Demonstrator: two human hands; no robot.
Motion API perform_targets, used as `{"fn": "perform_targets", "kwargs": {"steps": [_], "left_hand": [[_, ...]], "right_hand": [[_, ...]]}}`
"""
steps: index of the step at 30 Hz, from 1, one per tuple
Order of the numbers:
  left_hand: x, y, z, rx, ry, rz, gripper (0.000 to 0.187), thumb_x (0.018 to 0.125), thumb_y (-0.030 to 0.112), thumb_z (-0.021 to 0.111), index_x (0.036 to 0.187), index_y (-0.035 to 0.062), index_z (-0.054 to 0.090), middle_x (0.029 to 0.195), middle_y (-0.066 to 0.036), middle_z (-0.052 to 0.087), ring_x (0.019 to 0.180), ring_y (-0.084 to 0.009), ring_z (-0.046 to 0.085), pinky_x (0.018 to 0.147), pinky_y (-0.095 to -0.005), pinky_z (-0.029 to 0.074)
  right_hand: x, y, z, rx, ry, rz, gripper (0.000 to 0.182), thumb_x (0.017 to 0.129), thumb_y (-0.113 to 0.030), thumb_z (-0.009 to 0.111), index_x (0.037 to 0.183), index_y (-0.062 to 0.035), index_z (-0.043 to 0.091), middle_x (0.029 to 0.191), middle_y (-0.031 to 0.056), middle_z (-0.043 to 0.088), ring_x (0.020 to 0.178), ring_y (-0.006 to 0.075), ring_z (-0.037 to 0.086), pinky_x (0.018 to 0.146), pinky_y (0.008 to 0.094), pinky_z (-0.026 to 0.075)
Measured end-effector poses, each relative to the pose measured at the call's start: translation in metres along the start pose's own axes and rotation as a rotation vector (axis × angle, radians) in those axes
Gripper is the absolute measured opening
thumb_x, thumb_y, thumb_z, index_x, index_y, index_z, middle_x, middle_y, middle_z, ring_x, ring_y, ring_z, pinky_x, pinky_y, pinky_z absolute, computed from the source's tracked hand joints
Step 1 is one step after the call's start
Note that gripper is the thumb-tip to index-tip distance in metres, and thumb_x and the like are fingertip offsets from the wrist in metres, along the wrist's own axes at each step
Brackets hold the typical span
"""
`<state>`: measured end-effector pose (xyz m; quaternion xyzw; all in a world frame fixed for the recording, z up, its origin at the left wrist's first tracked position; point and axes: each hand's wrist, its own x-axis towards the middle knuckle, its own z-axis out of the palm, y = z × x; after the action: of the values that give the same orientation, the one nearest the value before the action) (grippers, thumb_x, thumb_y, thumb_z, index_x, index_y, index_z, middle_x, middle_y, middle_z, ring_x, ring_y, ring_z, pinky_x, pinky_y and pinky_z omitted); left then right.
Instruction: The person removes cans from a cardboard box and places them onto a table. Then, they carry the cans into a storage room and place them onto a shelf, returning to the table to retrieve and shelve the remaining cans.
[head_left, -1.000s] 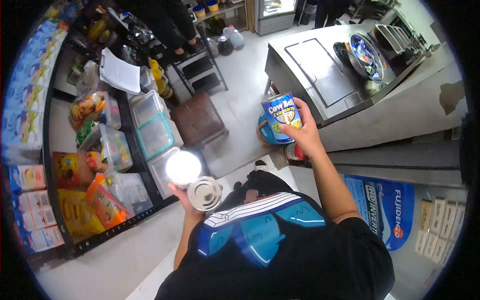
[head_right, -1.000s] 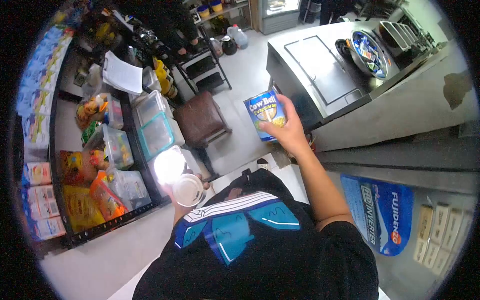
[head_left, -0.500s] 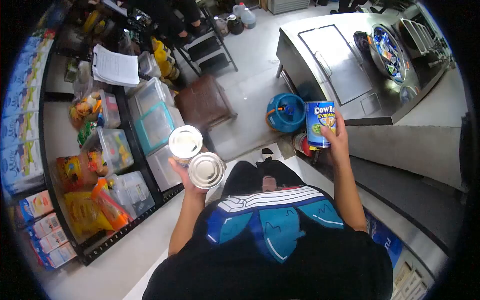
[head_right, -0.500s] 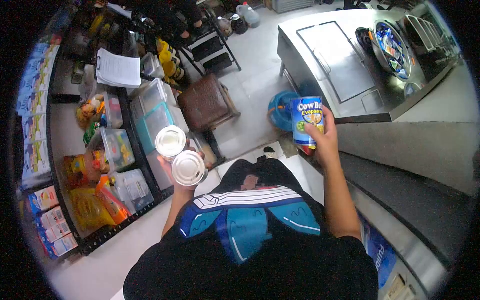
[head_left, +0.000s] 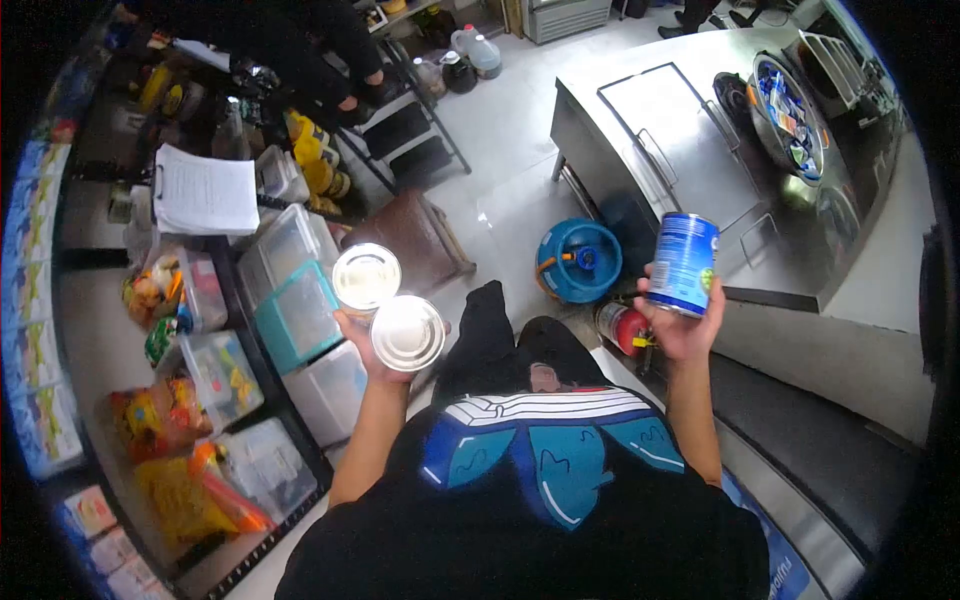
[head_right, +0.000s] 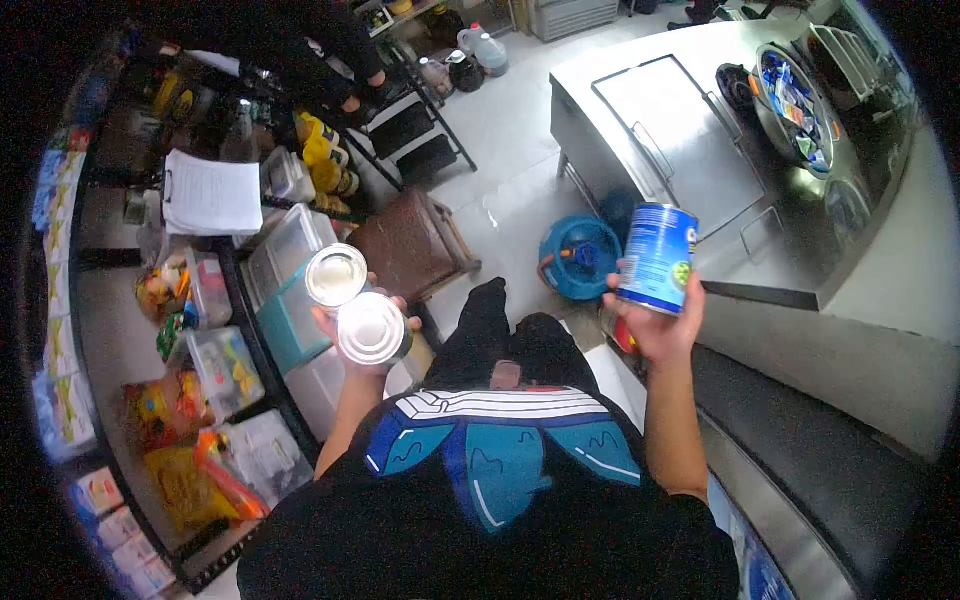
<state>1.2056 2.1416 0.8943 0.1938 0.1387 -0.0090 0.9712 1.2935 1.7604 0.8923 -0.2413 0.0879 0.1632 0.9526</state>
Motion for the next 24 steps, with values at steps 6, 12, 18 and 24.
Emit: {"fn": "perform_targets", "kwargs": {"steps": [6,12,18,24], "left_hand": [[0.106,0.036,-0.069,0.023,-0.211,-0.029,0.096,0.071,0.081,0.041,0.126,0.0032,0.044,0.107,-0.014,0.060,0.099,-0.0378,0.057,0.081,-0.0639,0.042],[0.169,0.068,-0.129,-0.141,-0.150,-0.018,0.108,0.067,0.090,0.025,0.120,-0.0002,0.049,0.108,-0.021,0.059,0.098,-0.0418,0.059,0.090,-0.0629,0.041],[0.233,0.102,-0.144,-0.053,-0.222,0.068,0.092,0.076,0.073,0.048,0.135,0.0034,0.037,0.107,-0.013,0.055,0.103,-0.0381,0.049,0.084,-0.0657,0.041],[0.351,0.095,-0.120,-0.171,-0.142,0.092,0.091,0.077,0.072,0.049,0.134,0.0028,0.037,0.103,-0.012,0.053,0.101,-0.0374,0.049,0.086,-0.0672,0.038]], "right_hand": [[0.070,0.035,-0.044,0.005,-0.020,-0.202,0.078,0.086,-0.056,0.048,0.133,0.0034,0.031,0.119,0.0292,0.048,0.100,0.0424,0.057,0.078,0.0535,0.053],[0.173,0.088,-0.052,0.097,-0.034,-0.114,0.078,0.086,-0.056,0.048,0.132,0.0045,0.031,0.120,0.0281,0.048,0.101,0.0399,0.056,0.080,0.0524,0.052],[0.279,0.070,-0.002,0.064,-0.132,-0.054,0.080,0.086,-0.056,0.050,0.135,0.0042,0.028,0.121,0.0276,0.047,0.101,0.0391,0.056,0.079,0.0529,0.052],[0.406,0.030,-0.004,0.000,-0.139,-0.048,0.079,0.086,-0.056,0.049,0.136,0.0022,0.027,0.121,0.0280,0.046,0.098,0.0383,0.057,0.076,0.0514,0.054]]}}
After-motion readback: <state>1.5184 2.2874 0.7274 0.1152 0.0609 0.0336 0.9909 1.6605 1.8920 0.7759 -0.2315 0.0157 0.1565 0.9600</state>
